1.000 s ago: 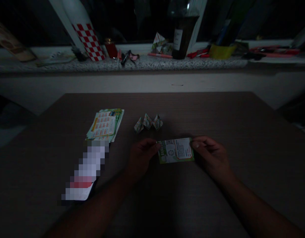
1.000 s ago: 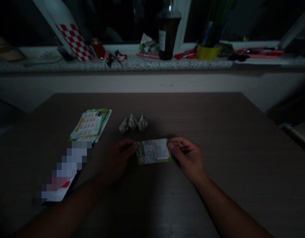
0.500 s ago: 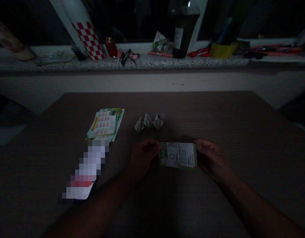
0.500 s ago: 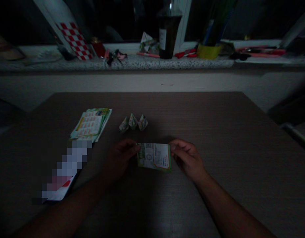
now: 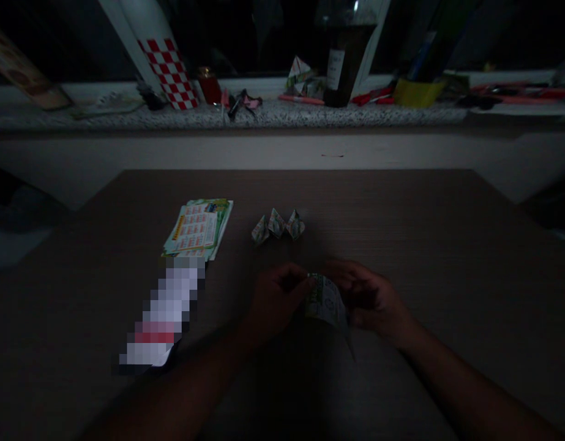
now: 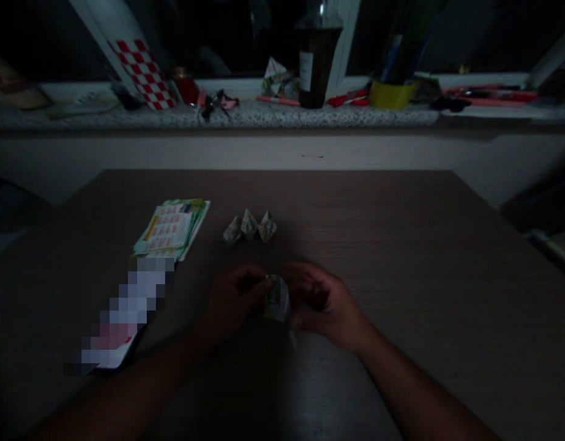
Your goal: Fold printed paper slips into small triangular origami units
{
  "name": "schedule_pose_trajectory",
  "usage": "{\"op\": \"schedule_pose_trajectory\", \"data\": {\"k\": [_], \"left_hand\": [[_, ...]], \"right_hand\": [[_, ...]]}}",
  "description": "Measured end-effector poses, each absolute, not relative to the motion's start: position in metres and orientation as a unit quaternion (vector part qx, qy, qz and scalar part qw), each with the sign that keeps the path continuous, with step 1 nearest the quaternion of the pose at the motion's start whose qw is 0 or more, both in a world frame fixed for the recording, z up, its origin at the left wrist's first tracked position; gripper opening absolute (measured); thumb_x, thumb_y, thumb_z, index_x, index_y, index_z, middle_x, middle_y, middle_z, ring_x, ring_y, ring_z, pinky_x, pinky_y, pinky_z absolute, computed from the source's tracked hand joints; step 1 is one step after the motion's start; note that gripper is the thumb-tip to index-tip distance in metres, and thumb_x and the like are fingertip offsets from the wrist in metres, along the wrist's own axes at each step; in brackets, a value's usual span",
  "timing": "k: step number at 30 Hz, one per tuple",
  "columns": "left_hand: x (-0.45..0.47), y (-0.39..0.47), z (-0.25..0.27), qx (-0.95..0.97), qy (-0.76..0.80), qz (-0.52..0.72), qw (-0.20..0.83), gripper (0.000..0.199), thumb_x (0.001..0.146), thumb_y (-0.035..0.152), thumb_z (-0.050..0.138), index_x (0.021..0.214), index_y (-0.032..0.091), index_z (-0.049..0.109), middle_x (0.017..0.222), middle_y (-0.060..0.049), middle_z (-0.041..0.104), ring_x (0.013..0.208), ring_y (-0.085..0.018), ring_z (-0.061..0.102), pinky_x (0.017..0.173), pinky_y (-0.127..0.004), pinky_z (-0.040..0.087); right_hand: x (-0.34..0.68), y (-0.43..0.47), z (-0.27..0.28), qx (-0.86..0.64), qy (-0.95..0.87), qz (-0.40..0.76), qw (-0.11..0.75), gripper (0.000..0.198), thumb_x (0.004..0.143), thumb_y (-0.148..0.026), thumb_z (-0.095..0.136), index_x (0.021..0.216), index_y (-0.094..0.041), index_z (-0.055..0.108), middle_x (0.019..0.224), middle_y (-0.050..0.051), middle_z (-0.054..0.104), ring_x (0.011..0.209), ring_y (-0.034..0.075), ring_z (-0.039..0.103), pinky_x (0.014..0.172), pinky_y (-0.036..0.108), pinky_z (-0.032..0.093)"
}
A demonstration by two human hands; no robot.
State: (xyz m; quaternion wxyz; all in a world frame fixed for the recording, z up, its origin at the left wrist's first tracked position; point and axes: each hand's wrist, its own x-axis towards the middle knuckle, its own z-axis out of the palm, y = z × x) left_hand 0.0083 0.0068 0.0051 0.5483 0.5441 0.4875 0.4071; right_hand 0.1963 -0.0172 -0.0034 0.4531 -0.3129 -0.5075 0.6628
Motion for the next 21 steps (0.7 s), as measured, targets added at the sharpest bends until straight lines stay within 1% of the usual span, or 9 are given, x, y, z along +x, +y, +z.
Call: {"op": "schedule_pose_trajectory", "data": {"k": [2, 4, 8, 11, 14, 17, 21], "left_hand": [[0.0105, 0.0044, 0.0046, 0.551, 0.485, 0.403, 0.546, 0.016, 0.072, 0.028, 0.070, 0.069, 0.014, 0.062, 0.060, 0.003, 0.058, 0.054, -0.008, 0.051, 0.052, -0.019, 0.041], [0.0122, 0.0023, 0.0047, 0.553, 0.484, 0.397, 0.549, 0.016, 0.073, 0.028, 0.070, 0.070, 0.014, 0.062, 0.060, 0.003, 0.058, 0.054, -0.008, 0.051, 0.052, -0.018, 0.040], [0.0126, 0.0003, 0.0045, 0.554, 0.466, 0.400, 0.562, 0.015, 0.073, 0.028, 0.069, 0.073, 0.014, 0.064, 0.063, 0.002, 0.059, 0.058, -0.008, 0.052, 0.054, -0.018, 0.041], [0.0110, -0.0001, 0.0043, 0.541, 0.430, 0.403, 0.600, 0.016, 0.076, 0.029, 0.067, 0.079, 0.014, 0.066, 0.066, 0.001, 0.060, 0.060, -0.009, 0.053, 0.056, -0.018, 0.041], [0.0099, -0.0006, 0.0044, 0.535, 0.403, 0.402, 0.624, 0.015, 0.075, 0.028, 0.068, 0.082, 0.015, 0.066, 0.070, 0.000, 0.062, 0.064, -0.010, 0.055, 0.059, -0.019, 0.043], [0.0103, -0.0012, 0.0042, 0.544, 0.394, 0.397, 0.625, 0.013, 0.075, 0.025, 0.069, 0.083, 0.015, 0.066, 0.074, -0.001, 0.064, 0.067, -0.010, 0.057, 0.062, -0.019, 0.043], [0.0122, -0.0011, 0.0050, 0.557, 0.417, 0.385, 0.606, 0.009, 0.075, 0.023, 0.067, 0.079, 0.015, 0.067, 0.069, 0.000, 0.063, 0.063, -0.010, 0.056, 0.059, -0.019, 0.043]], "right_hand": [[0.1939, -0.0189, -0.0041, -0.327, -0.505, 0.652, 0.461, 0.065, 0.062, -0.034, 0.084, 0.120, -0.028, 0.056, 0.103, 0.006, 0.069, 0.094, 0.021, 0.066, 0.079, 0.033, 0.053], [0.1920, -0.0199, -0.0045, -0.354, -0.502, 0.630, 0.475, 0.057, 0.065, -0.030, 0.083, 0.116, -0.027, 0.059, 0.097, 0.005, 0.070, 0.089, 0.019, 0.067, 0.075, 0.031, 0.054], [0.1903, -0.0191, -0.0046, -0.404, -0.494, 0.579, 0.508, 0.044, 0.066, -0.026, 0.082, 0.106, -0.025, 0.063, 0.093, 0.004, 0.072, 0.080, 0.016, 0.069, 0.070, 0.026, 0.055], [0.1902, -0.0176, -0.0043, -0.435, -0.496, 0.545, 0.517, 0.043, 0.063, -0.024, 0.083, 0.102, -0.023, 0.064, 0.083, 0.001, 0.072, 0.070, 0.013, 0.068, 0.063, 0.023, 0.054], [0.1899, -0.0170, -0.0031, -0.460, -0.506, 0.513, 0.518, 0.041, 0.062, -0.022, 0.083, 0.098, -0.021, 0.065, 0.077, 0.001, 0.071, 0.065, 0.013, 0.066, 0.059, 0.023, 0.053], [0.1893, -0.0174, -0.0019, -0.462, -0.519, 0.498, 0.519, 0.036, 0.064, -0.019, 0.081, 0.096, -0.021, 0.065, 0.073, 0.000, 0.070, 0.063, 0.012, 0.065, 0.057, 0.022, 0.052], [0.1895, -0.0189, -0.0014, -0.467, -0.540, 0.468, 0.520, 0.035, 0.062, -0.018, 0.082, 0.093, -0.022, 0.066, 0.072, -0.002, 0.069, 0.061, 0.011, 0.064, 0.056, 0.020, 0.051]]}}
